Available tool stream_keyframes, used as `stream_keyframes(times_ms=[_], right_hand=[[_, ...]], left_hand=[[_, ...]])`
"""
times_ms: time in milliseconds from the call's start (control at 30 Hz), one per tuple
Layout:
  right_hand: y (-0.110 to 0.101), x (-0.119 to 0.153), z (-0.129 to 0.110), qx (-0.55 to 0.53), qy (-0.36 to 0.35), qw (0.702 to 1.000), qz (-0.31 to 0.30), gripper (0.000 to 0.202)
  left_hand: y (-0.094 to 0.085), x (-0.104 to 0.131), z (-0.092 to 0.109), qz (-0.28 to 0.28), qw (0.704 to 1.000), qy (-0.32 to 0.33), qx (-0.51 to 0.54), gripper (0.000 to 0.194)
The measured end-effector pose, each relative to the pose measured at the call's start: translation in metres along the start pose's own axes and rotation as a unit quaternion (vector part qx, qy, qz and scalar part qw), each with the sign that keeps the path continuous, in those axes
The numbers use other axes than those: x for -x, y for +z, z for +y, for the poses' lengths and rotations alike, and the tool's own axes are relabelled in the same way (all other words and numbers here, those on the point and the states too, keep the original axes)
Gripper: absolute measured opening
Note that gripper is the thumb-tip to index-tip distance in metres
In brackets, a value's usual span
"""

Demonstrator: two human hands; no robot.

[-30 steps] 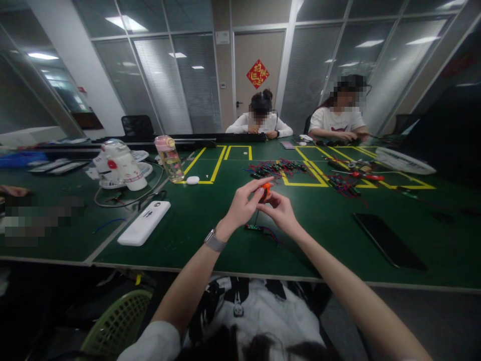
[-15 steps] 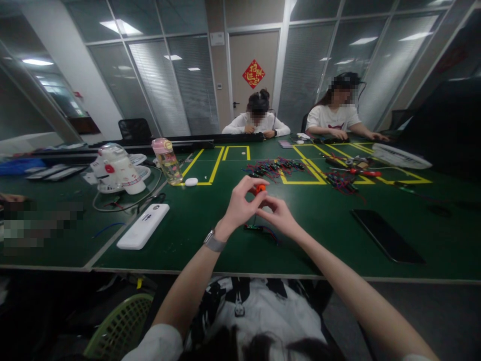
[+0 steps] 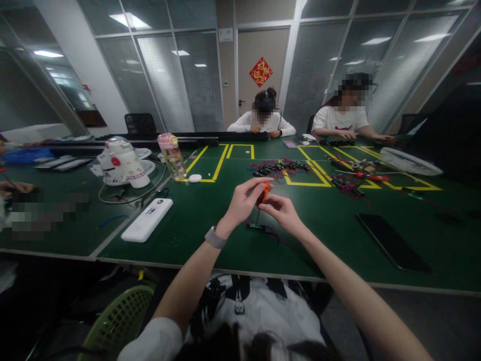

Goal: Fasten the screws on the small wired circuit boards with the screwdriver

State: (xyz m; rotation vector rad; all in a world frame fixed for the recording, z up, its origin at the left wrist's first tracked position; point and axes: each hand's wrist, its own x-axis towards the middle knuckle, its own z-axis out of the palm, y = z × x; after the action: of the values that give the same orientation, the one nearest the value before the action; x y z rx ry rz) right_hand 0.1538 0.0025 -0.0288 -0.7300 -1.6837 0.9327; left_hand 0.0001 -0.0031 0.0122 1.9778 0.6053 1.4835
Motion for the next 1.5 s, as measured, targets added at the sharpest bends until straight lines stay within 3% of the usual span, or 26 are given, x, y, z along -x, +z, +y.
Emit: stream_keyframes(times_ms=[133, 300, 400, 600, 700, 867, 1033, 1200, 1367, 1500], right_hand=[[0.002, 0.002, -0.001, -0.033, 0.010, 0.999, -0.017, 0.021], [0.009, 0.002, 0.002, -0.072, 0.019, 0.997, 0.011, 0.025], [0.010, 0.001, 0.003, -0.055, 0.025, 0.998, 0.015, 0.022], [0.005, 0.000, 0.004, -0.010, -0.001, 1.000, -0.008, 0.017], [0.005, 0.002, 0.004, -0.025, -0.009, 1.000, -0.016, 0.018], [0.010, 0.003, 0.005, -0.096, -0.001, 0.995, -0.016, 0.031], [0.012, 0.000, 0.010, -0.089, 0.016, 0.995, 0.034, 0.029], [0.009, 0.000, 0.012, -0.099, 0.053, 0.994, 0.020, 0.027], [0.005, 0.002, 0.009, -0.078, 0.046, 0.996, 0.009, 0.023], [0.004, 0.003, 0.006, -0.086, 0.036, 0.996, 0.015, 0.027]], left_hand=[[0.001, 0.000, 0.001, 0.013, 1.000, 0.003, -0.023, 0.020], [0.004, -0.001, 0.004, 0.045, 0.992, 0.055, -0.100, 0.005], [0.006, -0.001, 0.004, 0.057, 0.990, 0.057, -0.115, 0.006], [0.004, 0.001, 0.000, 0.014, 1.000, 0.005, -0.020, 0.027], [0.002, 0.001, 0.000, -0.004, 0.999, -0.019, 0.029, 0.028], [0.002, -0.001, -0.001, 0.011, 1.000, -0.009, -0.014, 0.021], [0.006, -0.001, -0.004, 0.030, 0.998, 0.034, -0.053, 0.011], [0.007, 0.000, -0.002, 0.046, 0.994, 0.054, -0.079, 0.009], [0.003, 0.002, 0.004, 0.002, 0.999, 0.028, -0.041, 0.024], [0.000, 0.001, 0.004, -0.011, 1.000, 0.002, -0.011, 0.024]])
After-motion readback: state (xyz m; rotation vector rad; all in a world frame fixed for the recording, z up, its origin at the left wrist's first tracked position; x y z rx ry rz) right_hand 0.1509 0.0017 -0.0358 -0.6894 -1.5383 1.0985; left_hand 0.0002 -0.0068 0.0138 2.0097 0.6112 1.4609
